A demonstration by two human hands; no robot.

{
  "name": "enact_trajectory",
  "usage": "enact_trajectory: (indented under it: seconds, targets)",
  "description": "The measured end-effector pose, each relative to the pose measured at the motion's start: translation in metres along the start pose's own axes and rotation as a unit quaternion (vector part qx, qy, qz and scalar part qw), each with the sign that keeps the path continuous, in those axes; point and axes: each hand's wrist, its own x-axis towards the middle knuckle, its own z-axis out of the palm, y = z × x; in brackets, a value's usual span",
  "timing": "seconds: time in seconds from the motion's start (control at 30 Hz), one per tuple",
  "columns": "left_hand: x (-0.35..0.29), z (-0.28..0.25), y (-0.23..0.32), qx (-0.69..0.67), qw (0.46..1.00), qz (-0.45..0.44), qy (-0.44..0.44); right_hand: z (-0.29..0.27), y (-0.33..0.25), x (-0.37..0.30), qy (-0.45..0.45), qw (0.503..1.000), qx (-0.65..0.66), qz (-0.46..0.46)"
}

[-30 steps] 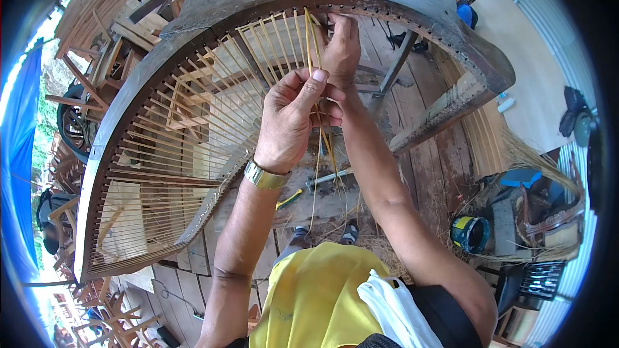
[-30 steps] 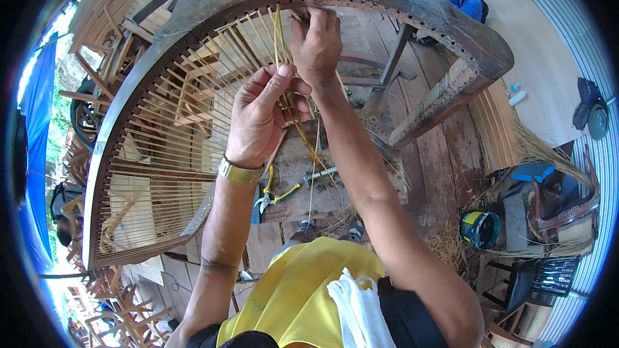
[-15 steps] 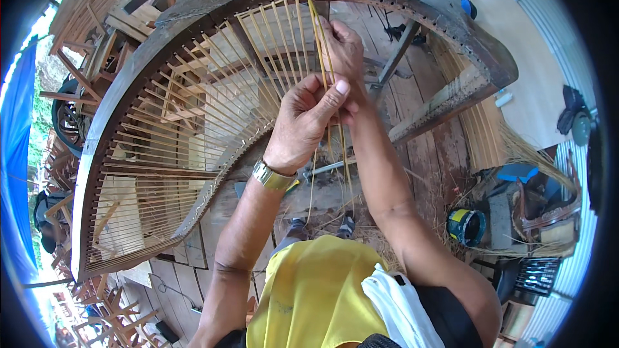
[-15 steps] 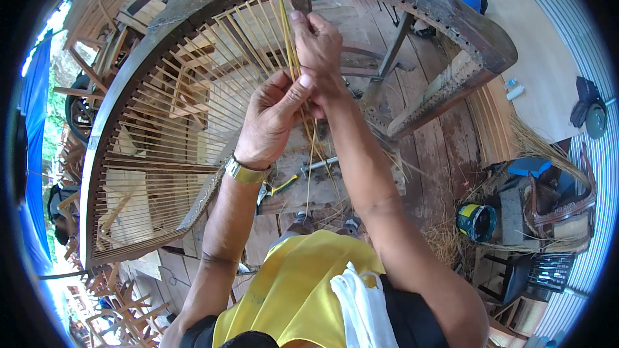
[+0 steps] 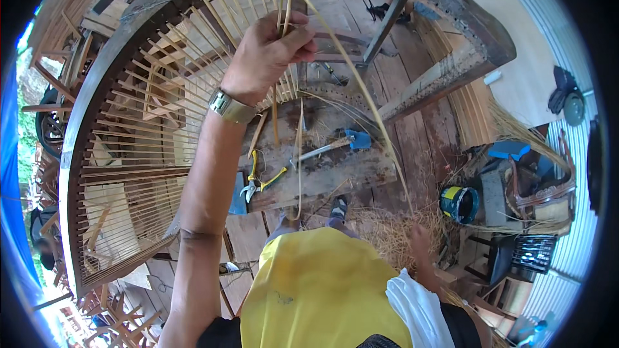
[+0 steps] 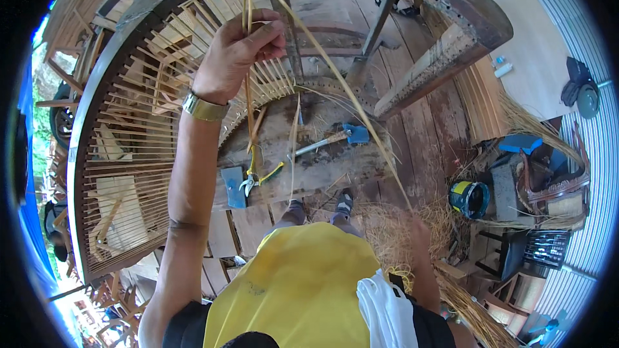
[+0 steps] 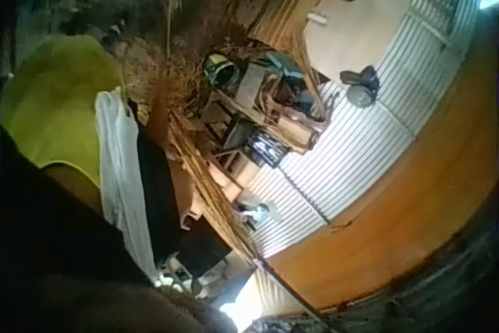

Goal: Weaving and securing rattan or wooden strips into a curved furniture frame using wire and basic tools.

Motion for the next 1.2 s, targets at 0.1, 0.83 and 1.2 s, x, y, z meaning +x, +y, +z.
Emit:
enact_trajectory:
  seconds: [0.1,0.83,1.2]
  targets:
    - [0.003,0.033,-0.024,0.008,0.999,-0.016,-0.043,-0.033,0.017,-0.012,-0.018,1.0,0.01,-0.01]
    - [-0.139,0.16,-0.08,-0.04,0.995,-0.041,0.078,-0.001,-0.679,0.191,0.074,0.811,0.141,-0.563]
    - [-0.159,0.141,-0.06,-0.023,0.997,-0.043,0.063,-0.047,-0.781,0.135,-0.404,0.719,0.461,-0.327]
